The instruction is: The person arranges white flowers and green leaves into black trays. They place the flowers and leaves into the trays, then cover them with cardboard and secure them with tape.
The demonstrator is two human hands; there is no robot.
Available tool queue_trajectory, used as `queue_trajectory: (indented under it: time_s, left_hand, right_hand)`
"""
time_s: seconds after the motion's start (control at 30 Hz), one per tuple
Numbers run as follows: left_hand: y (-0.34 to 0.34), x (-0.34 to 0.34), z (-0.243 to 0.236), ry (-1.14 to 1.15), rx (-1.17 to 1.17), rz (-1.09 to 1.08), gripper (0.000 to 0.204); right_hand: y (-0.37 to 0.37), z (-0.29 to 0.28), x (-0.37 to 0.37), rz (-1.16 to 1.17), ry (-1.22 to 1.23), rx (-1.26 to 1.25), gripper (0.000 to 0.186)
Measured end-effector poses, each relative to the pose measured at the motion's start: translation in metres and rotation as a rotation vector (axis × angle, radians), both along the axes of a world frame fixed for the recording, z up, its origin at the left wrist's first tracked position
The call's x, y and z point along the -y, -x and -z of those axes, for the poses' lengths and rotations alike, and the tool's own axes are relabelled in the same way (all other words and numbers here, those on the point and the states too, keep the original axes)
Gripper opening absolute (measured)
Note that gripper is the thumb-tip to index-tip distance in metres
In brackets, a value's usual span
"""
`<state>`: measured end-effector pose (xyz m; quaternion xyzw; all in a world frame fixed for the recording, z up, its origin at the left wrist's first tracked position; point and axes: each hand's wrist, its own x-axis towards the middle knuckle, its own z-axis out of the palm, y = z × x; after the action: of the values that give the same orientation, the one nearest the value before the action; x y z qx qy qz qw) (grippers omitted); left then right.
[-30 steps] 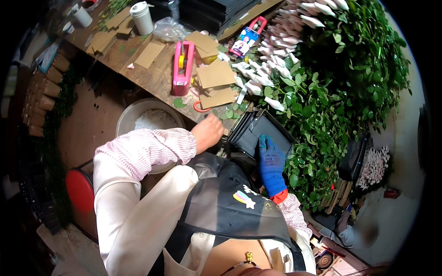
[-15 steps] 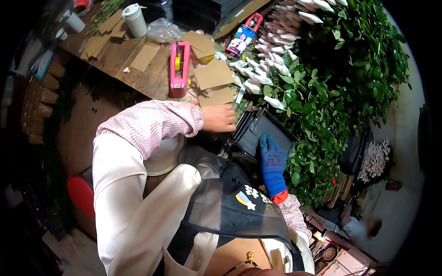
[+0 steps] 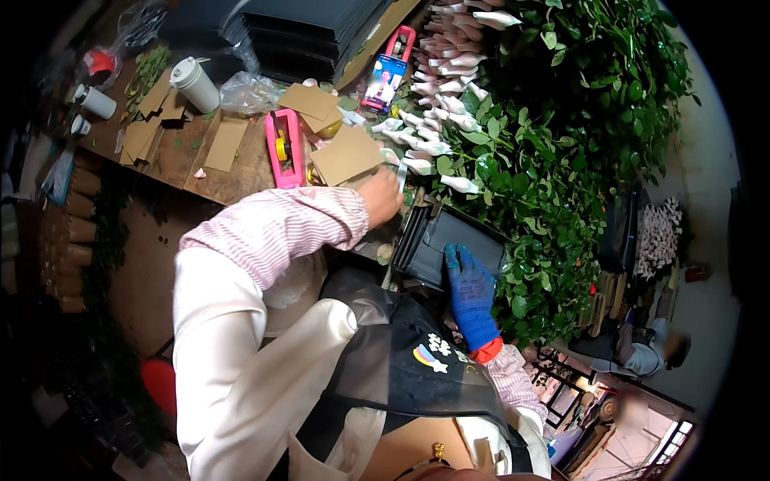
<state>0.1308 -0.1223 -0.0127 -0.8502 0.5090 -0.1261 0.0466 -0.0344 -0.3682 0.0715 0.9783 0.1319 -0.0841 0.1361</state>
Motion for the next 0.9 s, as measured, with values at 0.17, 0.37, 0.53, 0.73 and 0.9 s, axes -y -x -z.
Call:
queue_trajectory:
  time_s: [0.17, 0.37, 0.53, 0.73, 0.9]
  left_hand:
    - [-0.033, 0.026, 0.002, 0.061, 0.068, -0.017, 0.013]
    - [-0.055, 0.023, 0.009, 0.298, 0.086, 0.308, 0.012]
    - [-0.056, 0.028, -0.006, 0.038, -0.418, 0.043, 0.012]
    - [-0.020, 0.006, 0.007, 0.227, -0.128, -0.088, 0.016]
    - [0.052, -0.010, -0.085, 0.446, -0.627, -0.442, 0.058]
  right_hand:
    - [-0.003, 0.002, 0.004, -0.001, 0.034, -0.025, 0.059]
    - [-0.001, 0.000, -0.001, 0.023, -0.021, -0.029, 0.059]
    - [-0.001, -0.002, 0.003, 0.001, -0.097, 0.030, 0.059]
    - [0.002, -0.033, 0.010, 0.031, -0.543, 0.088, 0.049]
    - [0.015, -0.045, -0.020, 0.143, -0.995, -0.055, 0.104]
